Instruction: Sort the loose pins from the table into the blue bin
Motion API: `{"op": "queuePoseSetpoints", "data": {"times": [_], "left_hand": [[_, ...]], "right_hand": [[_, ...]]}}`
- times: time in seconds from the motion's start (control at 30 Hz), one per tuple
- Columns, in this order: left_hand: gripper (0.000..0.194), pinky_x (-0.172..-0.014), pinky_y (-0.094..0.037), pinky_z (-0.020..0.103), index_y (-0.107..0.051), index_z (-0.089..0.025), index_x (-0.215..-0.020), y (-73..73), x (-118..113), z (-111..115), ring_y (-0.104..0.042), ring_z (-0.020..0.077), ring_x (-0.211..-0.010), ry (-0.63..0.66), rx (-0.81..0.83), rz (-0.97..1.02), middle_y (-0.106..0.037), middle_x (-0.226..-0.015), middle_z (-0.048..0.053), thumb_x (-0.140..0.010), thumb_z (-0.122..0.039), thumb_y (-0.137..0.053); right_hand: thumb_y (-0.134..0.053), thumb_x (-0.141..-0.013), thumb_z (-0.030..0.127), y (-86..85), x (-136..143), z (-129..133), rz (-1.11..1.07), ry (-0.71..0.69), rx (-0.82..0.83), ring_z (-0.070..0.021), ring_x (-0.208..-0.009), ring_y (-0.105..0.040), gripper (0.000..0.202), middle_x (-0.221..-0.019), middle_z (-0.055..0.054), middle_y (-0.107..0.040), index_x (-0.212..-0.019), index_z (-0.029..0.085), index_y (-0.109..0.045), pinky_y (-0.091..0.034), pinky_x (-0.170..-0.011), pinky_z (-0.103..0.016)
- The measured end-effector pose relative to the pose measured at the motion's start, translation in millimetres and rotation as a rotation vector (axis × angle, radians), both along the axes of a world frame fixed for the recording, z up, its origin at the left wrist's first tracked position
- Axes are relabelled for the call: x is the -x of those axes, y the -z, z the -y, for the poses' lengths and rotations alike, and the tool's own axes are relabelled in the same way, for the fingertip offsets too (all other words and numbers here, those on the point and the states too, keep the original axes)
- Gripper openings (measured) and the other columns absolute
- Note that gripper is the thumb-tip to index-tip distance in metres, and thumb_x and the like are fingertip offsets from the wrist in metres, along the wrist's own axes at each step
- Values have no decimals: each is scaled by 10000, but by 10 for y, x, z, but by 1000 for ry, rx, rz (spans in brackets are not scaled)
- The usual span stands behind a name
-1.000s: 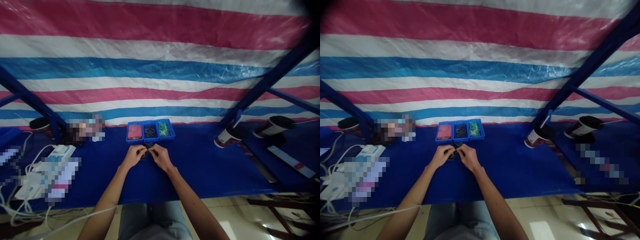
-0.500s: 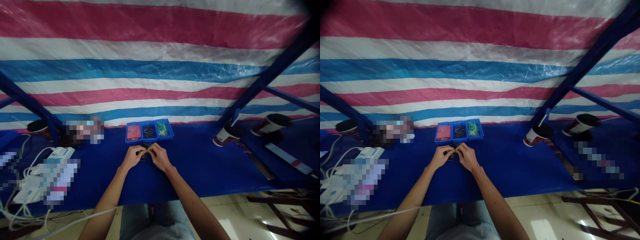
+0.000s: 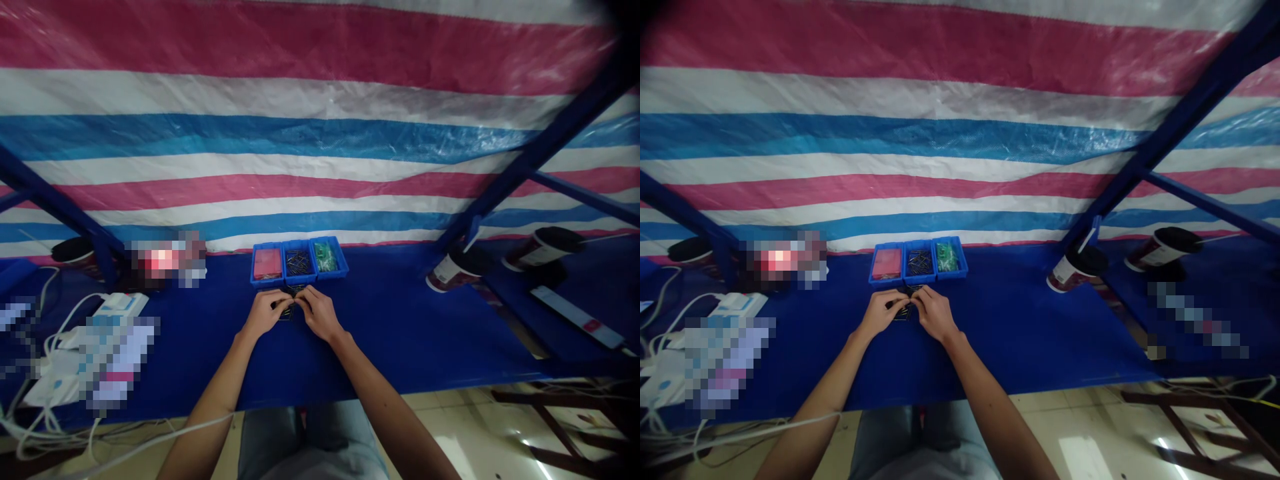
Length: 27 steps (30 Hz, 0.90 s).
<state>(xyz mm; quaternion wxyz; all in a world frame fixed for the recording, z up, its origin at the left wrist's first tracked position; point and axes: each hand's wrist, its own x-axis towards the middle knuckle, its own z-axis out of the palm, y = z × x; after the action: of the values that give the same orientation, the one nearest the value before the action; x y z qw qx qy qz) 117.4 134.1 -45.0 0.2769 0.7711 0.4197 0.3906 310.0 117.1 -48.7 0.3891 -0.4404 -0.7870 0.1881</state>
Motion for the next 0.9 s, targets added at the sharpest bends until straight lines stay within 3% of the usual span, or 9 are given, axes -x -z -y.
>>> {"op": "queuePoseSetpoints", "data": {"times": [0.47, 0.67, 0.9], "left_hand": [[202, -603, -418, 225, -743, -152, -823, -16, 1, -2, -545, 114, -586, -5, 0, 0, -648, -684, 18, -919, -285, -626], [205, -622, -432, 234, -740, -153, -833, 12, 12, -14, -573, 129, -615, -17, 7, 8, -668, -713, 32, -925, -289, -616], [226, -604, -427, 229, -744, -152, -827, 17, 16, -14, -559, 120, -589, -16, -4, -6, -647, -672, 22, -925, -313, -619]], "right_hand": [[-399, -1052, 303, -1, -2, -8, 61, 51, 37, -146, -715, -579, 288, -827, -21, -600, -852, 211, -585, -400, -669, -250], [-537, -997, 318, -19, -12, 7, -23, -12, 40, -158, -746, -605, 165, -881, -27, -632, -1113, 232, -616, -440, -677, -255], [-492, -1011, 232, 55, -11, -22, -66, -30, 34, -161, -863, -649, 173, -982, -41, -661, -1036, 235, -663, -478, -780, -260]]}}
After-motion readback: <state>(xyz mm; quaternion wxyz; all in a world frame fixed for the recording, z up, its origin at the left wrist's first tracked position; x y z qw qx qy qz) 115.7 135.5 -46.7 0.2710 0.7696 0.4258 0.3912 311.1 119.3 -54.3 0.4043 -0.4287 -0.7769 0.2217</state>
